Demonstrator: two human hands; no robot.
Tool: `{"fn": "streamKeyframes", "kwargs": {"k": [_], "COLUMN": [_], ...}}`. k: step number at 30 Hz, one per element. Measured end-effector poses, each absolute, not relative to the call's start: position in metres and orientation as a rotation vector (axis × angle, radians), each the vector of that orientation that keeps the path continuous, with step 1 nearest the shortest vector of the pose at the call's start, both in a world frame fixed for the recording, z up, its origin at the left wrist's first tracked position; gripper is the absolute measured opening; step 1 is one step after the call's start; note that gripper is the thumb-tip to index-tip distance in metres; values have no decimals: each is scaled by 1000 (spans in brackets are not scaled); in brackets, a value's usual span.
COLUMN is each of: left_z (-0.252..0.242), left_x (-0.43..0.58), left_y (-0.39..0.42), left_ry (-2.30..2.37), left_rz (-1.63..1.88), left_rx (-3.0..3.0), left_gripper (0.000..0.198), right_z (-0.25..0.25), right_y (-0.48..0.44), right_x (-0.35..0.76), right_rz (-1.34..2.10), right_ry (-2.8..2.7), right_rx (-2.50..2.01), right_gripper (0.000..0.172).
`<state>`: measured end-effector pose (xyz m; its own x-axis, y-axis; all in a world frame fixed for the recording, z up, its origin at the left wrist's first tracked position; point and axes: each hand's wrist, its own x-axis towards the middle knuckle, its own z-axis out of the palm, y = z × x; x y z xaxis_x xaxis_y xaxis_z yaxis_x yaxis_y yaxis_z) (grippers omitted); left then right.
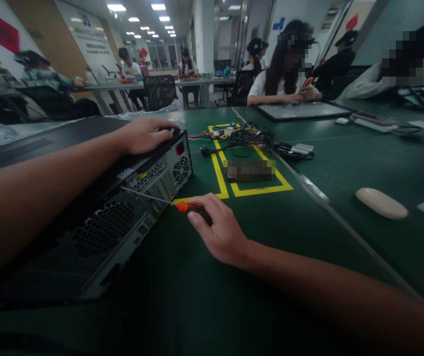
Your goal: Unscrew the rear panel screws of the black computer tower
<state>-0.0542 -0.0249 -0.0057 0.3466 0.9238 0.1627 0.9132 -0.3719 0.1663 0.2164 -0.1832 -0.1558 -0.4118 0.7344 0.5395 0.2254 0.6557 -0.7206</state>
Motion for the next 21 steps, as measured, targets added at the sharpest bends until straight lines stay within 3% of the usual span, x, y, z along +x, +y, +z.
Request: {"fn": "streamKeyframes", "kwargs": {"k": [4, 13, 21], "left_z": [-3, -3, -2], "left_x": [-49, -46, -46], "left_y": [-30, -36, -36], "left_ry": [1741, 1745, 1745], "left_rz": [312, 296, 293], "left_rx": [2570, 2576, 2564], "left_gripper": [86, 91, 89], "right_z": [-156, -160, -160], "right_y": [-186, -181, -181], "right_x": [217, 215, 216], "right_rz": [713, 685, 697], "right_ry": [-1955, -1974, -1983], "right_rx": [-745, -742, -751], "right_gripper": [25, 15, 16]}}
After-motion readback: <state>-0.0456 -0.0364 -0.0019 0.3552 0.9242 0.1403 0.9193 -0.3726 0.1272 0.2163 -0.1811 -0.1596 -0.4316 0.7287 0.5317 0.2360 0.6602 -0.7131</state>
